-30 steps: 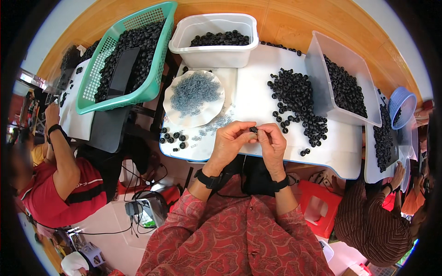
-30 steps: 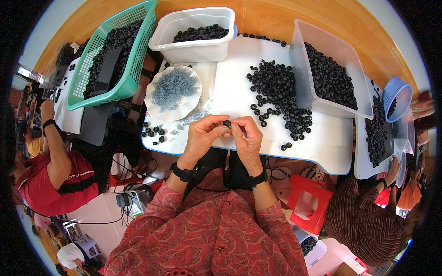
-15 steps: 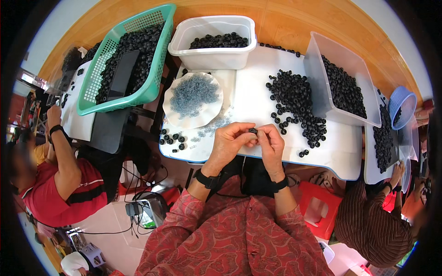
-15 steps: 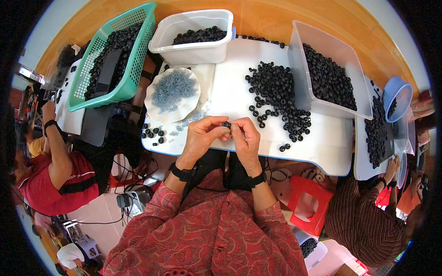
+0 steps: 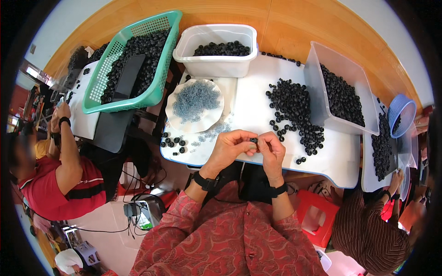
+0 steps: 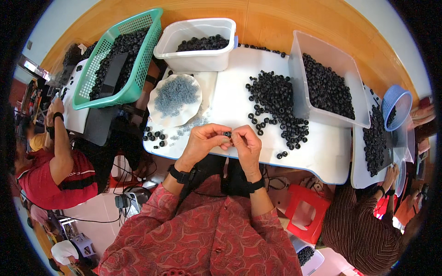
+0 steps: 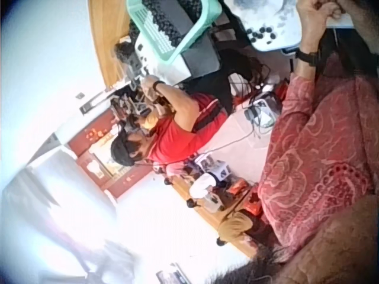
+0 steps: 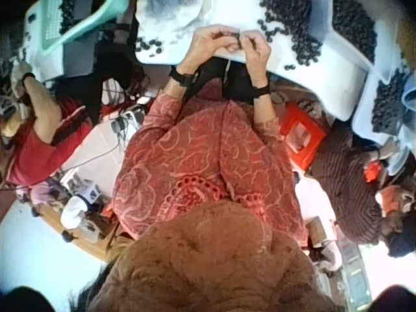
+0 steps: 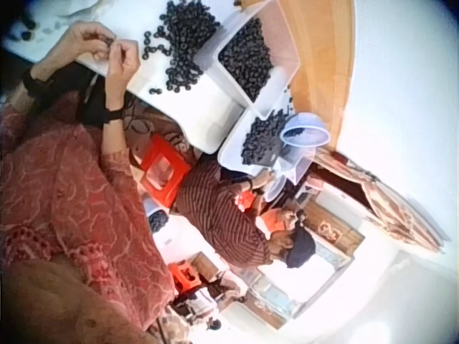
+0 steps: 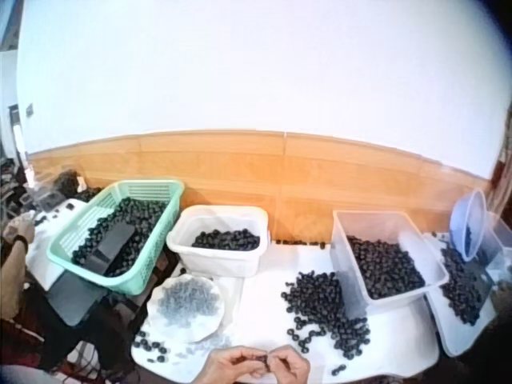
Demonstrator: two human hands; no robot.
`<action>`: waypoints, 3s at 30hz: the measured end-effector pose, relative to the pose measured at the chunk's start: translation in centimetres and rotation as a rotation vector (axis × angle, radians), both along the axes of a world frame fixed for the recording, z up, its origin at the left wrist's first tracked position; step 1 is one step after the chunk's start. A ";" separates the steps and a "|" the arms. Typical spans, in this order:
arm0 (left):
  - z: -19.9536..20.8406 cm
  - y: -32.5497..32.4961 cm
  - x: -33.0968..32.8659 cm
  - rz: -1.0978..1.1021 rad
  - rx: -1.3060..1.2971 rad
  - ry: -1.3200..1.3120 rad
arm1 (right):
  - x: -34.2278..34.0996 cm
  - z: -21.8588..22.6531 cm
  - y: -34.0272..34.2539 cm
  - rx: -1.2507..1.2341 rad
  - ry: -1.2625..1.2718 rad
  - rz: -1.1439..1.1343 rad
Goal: Sorting and inspecting small black plastic or rubber components at a workspace.
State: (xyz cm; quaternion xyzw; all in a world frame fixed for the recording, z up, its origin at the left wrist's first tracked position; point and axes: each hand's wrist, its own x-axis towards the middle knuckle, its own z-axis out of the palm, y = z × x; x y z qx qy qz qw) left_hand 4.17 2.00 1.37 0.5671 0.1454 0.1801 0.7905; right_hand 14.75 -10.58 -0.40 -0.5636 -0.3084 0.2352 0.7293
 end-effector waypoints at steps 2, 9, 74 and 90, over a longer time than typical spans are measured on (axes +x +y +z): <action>0.5 0.2 -0.1 -0.038 -0.020 0.019 | 0.1 0.0 -0.2 -0.001 0.031 0.024; 2.5 2.4 0.4 -0.050 0.049 0.130 | -0.3 0.2 0.2 -0.075 -0.076 -0.004; 0.8 -1.9 -2.6 0.274 0.085 0.160 | -1.4 0.5 0.5 -0.166 -0.395 -0.179; -1.6 0.2 -7.2 0.323 -0.201 0.024 | -1.1 4.7 7.1 -0.441 -0.799 -0.055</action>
